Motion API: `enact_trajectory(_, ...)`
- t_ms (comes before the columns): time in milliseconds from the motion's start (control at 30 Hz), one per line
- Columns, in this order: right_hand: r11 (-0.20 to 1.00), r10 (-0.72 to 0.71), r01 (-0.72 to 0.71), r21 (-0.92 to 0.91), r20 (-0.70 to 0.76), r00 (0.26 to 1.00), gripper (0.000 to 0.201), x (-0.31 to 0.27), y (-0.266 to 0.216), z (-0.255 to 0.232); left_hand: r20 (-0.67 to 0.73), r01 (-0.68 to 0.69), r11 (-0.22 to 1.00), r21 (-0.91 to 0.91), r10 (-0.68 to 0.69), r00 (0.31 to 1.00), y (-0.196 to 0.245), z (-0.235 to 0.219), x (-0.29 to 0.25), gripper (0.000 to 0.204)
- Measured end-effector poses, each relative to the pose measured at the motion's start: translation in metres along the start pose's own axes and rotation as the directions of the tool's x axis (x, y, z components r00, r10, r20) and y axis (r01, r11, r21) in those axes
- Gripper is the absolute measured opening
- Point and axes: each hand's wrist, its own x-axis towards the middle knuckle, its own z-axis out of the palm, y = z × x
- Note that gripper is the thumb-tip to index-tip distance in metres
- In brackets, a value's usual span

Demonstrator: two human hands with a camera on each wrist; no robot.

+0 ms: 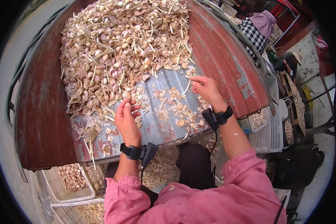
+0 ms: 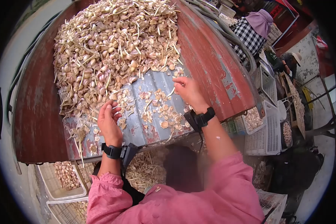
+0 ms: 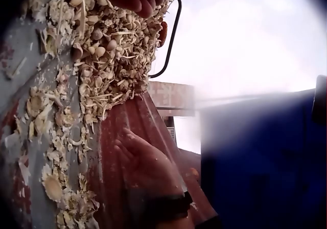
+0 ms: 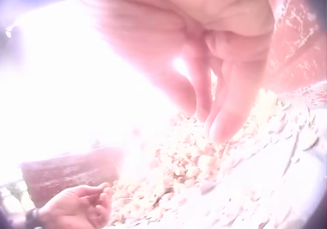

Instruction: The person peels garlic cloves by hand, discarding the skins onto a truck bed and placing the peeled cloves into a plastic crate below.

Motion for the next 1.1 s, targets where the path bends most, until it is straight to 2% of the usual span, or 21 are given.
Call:
enact_trajectory(67, 0.899, -0.103, -0.020, -0.438, -0.255, 0.961, 0.030, 0.083, 0.034, 0.010, 0.044, 0.042, 0.999, 0.031, -0.043, 0.998, -0.002, -0.001, 0.000, 0.023)
enact_trajectory(200, 0.773, -0.201, -0.027, -0.633, -0.286, 0.937, 0.029, 0.146, 0.075, 0.028, 0.057, 0.144, 0.989, 0.028, -0.146, 0.988, -0.006, 0.002, 0.007, 0.022)
enact_trajectory(267, 0.702, -0.235, 0.082, -0.707, -0.122, 0.964, 0.026, 0.145, 0.086, 0.033, 0.085, 0.155, 0.986, 0.054, -0.159, 0.984, -0.009, 0.008, 0.009, 0.022)
enact_trajectory(300, 0.774, -0.139, 0.071, -0.629, -0.060, 0.988, 0.024, 0.136, 0.077, 0.037, 0.113, 0.172, 0.982, 0.082, -0.181, 0.977, -0.011, 0.011, 0.008, 0.022)
enact_trajectory(333, 0.886, -0.136, 0.114, -0.449, -0.017, 0.991, 0.026, 0.119, 0.072, 0.044, 0.143, 0.179, 0.980, 0.081, -0.190, 0.971, -0.015, 0.014, 0.008, 0.023)
enact_trajectory(367, 0.922, -0.158, 0.164, -0.350, 0.046, 0.986, 0.027, 0.094, 0.052, 0.051, 0.133, 0.179, 0.980, 0.083, -0.189, 0.973, -0.017, 0.019, 0.007, 0.023)
enact_trajectory(433, 0.924, -0.331, 0.338, -0.178, 0.066, 0.941, 0.027, 0.039, 0.018, 0.066, 0.193, 0.325, 0.940, 0.101, -0.339, 0.921, -0.021, 0.028, 0.004, 0.026)
enact_trajectory(467, 0.873, -0.452, 0.459, -0.165, 0.075, 0.889, 0.029, 0.015, 0.002, 0.072, 0.177, 0.334, 0.936, 0.111, -0.349, 0.920, -0.023, 0.031, 0.001, 0.026)
enact_trajectory(567, 0.663, -0.651, 0.659, -0.354, 0.162, 0.742, 0.034, -0.027, -0.019, 0.080, 0.290, 0.357, 0.933, 0.035, -0.352, 0.890, -0.030, 0.036, -0.005, 0.030)
enact_trajectory(600, 0.668, -0.646, 0.654, -0.356, 0.160, 0.747, 0.034, -0.033, -0.018, 0.080, 0.313, 0.369, 0.929, 0.021, -0.357, 0.880, -0.036, 0.035, -0.005, 0.031)
enact_trajectory(700, 0.712, -0.610, 0.616, -0.337, 0.138, 0.780, 0.029, -0.038, -0.016, 0.074, 0.336, 0.362, 0.932, -0.001, -0.341, 0.878, -0.038, 0.031, -0.008, 0.031)
enact_trajectory(733, 0.905, -0.399, 0.419, -0.069, 0.197, 0.895, 0.026, -0.037, -0.014, 0.068, 0.355, 0.305, 0.947, 0.101, -0.320, 0.878, -0.036, 0.030, -0.011, 0.029)
enact_trajectory(767, 0.974, -0.186, 0.134, 0.180, 0.313, 0.931, 0.023, -0.036, -0.013, 0.061, 0.376, 0.241, 0.950, 0.200, -0.302, 0.876, -0.034, 0.028, -0.012, 0.027)
enact_trajectory(833, 0.975, -0.147, 0.073, 0.211, 0.363, 0.920, 0.017, -0.024, -0.017, 0.043, 0.433, 0.206, 0.948, 0.241, -0.295, 0.852, -0.033, 0.026, -0.010, 0.021)
enact_trajectory(867, 0.979, -0.044, -0.074, 0.192, 0.545, 0.837, 0.016, -0.015, -0.017, 0.032, 0.492, 0.206, 0.951, 0.230, -0.296, 0.819, -0.030, 0.025, -0.010, 0.022)
enact_trajectory(900, 0.965, 0.054, -0.219, 0.145, 0.705, 0.707, 0.015, -0.006, -0.018, 0.024, 0.546, 0.210, 0.952, 0.221, -0.300, 0.782, -0.027, 0.025, -0.011, 0.023)
enact_trajectory(933, 0.961, 0.094, -0.252, 0.112, 0.727, 0.680, 0.014, 0.003, -0.025, 0.020, 0.522, 0.220, 0.949, 0.224, -0.308, 0.795, -0.021, 0.029, -0.013, 0.016)
enact_trajectory(967, 0.972, 0.108, -0.210, 0.103, 0.599, 0.793, 0.015, 0.022, -0.019, 0.021, 0.527, 0.215, 0.952, 0.219, -0.301, 0.795, -0.023, 0.029, -0.007, 0.016)
enact_trajectory(1033, 0.993, 0.116, -0.113, -0.027, 0.274, 0.955, 0.018, 0.074, 0.010, 0.025, 0.393, 0.460, 0.877, -0.139, -0.378, 0.839, -0.028, 0.021, 0.003, 0.012)
enact_trajectory(1067, 0.986, 0.077, -0.063, -0.151, 0.090, 0.993, 0.019, 0.104, 0.022, 0.026, 0.274, 0.447, 0.884, -0.134, -0.401, 0.874, -0.028, 0.023, 0.006, 0.013)
enact_trajectory(1100, 0.942, -0.090, 0.077, -0.328, -0.026, 0.996, 0.020, 0.127, 0.031, 0.029, 0.272, 0.442, 0.886, -0.140, -0.394, 0.878, -0.029, 0.023, 0.007, 0.013)
